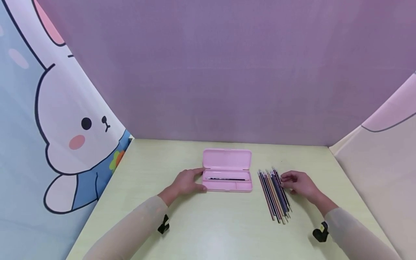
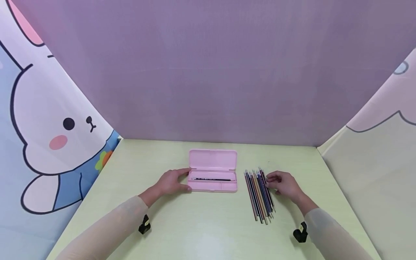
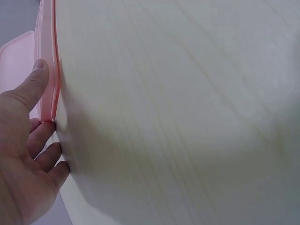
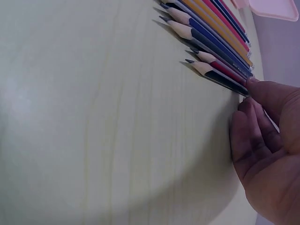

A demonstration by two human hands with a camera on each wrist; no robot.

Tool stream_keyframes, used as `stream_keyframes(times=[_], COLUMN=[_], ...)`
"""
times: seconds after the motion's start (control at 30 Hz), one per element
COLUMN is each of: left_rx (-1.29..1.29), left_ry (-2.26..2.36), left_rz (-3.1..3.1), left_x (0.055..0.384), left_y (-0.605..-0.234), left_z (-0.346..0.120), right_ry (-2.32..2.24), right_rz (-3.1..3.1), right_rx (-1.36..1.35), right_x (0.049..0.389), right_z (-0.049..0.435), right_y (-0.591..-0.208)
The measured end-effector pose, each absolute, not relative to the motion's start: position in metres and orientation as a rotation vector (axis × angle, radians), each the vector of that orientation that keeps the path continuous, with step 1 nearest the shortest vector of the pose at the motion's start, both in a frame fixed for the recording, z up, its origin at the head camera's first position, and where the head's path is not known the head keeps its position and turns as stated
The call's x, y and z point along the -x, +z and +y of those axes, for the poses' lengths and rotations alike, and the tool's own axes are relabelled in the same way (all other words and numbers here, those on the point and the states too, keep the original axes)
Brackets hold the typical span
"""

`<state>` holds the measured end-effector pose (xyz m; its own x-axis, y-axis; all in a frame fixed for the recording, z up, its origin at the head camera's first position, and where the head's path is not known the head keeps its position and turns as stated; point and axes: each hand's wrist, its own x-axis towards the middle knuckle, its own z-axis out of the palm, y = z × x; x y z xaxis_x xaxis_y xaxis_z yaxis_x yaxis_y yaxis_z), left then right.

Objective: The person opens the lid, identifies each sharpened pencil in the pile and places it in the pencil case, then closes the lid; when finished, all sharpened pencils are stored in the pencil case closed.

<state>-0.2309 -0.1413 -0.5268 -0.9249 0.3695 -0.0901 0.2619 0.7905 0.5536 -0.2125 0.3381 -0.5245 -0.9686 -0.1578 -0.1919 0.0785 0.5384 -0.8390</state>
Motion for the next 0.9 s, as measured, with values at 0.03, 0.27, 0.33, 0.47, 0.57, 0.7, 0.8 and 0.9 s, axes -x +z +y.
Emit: stream_keyframes(times=[0.03,0.27,0.33,0.47,0.57,0.7,0.8,0.9], left_rx=[-0.498,-0.502,-0.502,-0.494,-0.499,-0.510,-0.502,-0.491], left_ry=[0.815,0.815,0.812,0.812,0.815,0.818,0.812,0.808], left_rz=[2.788,2.786,2.785,2.787,2.786,2.783,2.784,2.783], left_x=[0.231,0.231,0.230,0.230,0.230,0.230,0.229,0.229], left_y=[-0.527,-0.527,-0.526,-0.525,-0.526,-0.525,-0.524,-0.523], left_z=[-0.142,-0.142,-0.142,-0.142,-0.142,-0.142,-0.143,-0.143], right_ry=[-1.399,-1.382,-1.345,-1.290,-1.273,-1.217,-1.157,-1.110], right_rz=[2.536,2.551,2.577,2.602,2.599,2.614,2.635,2.648], right_rx=[0.069,0.096,0.090,0.054,0.019,-0.035,-0.072,-0.107], right_x=[0.212,0.212,0.212,0.212,0.213,0.213,0.214,0.214], right_z=[0.338,0.338,0.336,0.329,0.325,0.322,0.321,0.321], right_y=[-0.525,-0.526,-0.523,-0.516,-0.511,-0.505,-0.502,-0.500])
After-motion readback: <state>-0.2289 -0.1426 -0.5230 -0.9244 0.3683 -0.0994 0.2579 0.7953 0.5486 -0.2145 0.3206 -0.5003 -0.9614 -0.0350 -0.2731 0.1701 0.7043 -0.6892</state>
